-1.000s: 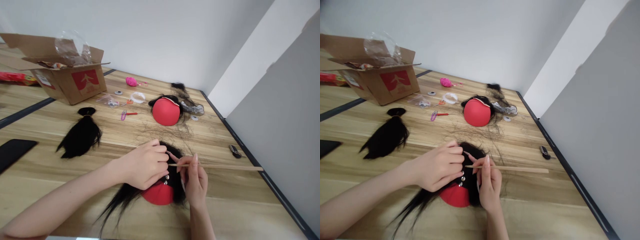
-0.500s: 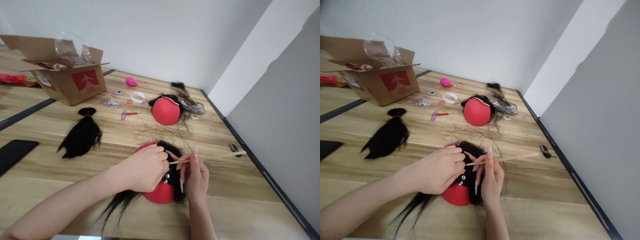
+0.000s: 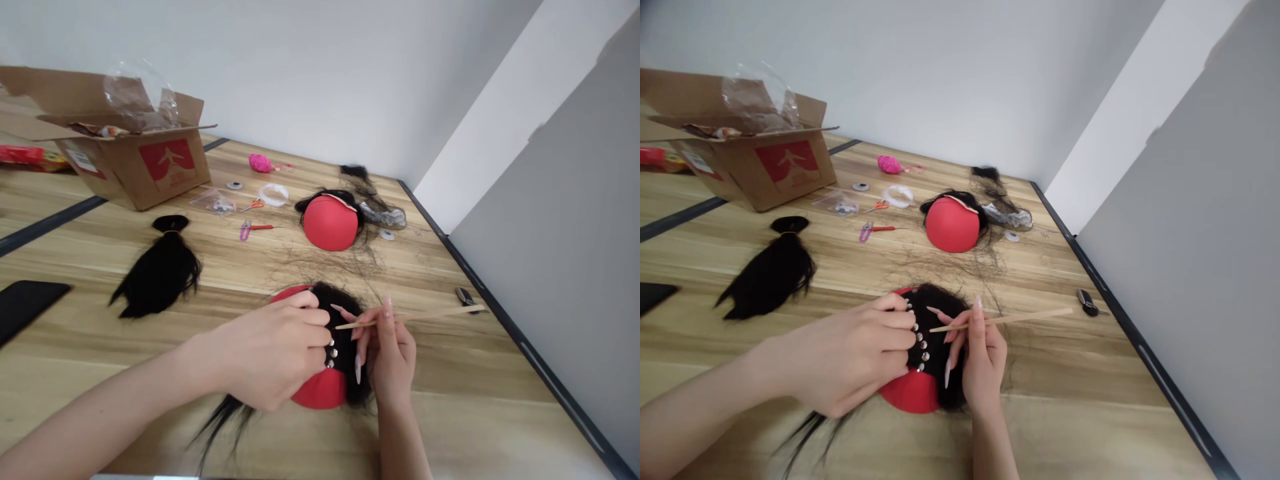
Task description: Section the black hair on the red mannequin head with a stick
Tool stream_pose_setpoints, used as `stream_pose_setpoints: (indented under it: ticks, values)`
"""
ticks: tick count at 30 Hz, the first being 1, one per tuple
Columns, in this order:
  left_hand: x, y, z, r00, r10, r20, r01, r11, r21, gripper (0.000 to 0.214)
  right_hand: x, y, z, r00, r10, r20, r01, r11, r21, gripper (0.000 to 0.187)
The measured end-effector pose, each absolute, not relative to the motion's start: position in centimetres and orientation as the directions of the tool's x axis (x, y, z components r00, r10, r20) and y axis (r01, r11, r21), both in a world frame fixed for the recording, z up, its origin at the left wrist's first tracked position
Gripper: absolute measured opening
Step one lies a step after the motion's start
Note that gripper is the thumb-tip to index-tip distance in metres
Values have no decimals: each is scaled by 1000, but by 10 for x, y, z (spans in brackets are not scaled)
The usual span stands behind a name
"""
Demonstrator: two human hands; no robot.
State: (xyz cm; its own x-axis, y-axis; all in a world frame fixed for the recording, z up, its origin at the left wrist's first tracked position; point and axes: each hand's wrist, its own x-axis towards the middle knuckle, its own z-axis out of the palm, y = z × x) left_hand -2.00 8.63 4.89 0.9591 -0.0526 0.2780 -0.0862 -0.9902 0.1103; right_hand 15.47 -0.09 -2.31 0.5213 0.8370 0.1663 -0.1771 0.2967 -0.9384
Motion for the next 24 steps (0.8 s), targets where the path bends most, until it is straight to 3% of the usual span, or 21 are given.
stream_pose_setpoints:
  ticks: [7, 14, 24]
  values:
    - [-23, 99, 56, 948, -111, 299, -217, -911, 350, 27, 157, -3, -27, 520, 829, 205, -126, 312, -942, 42]
    - [-10, 105, 49, 931, -180, 317, -355, -647, 675, 36, 158, -4, -33, 553, 800, 234, -98, 342, -935, 35]
    - [-8, 109, 48, 922, -257, 291, -387, -548, 742, 34, 154, -7, -33, 583, 746, 321, 71, 348, -935, 38]
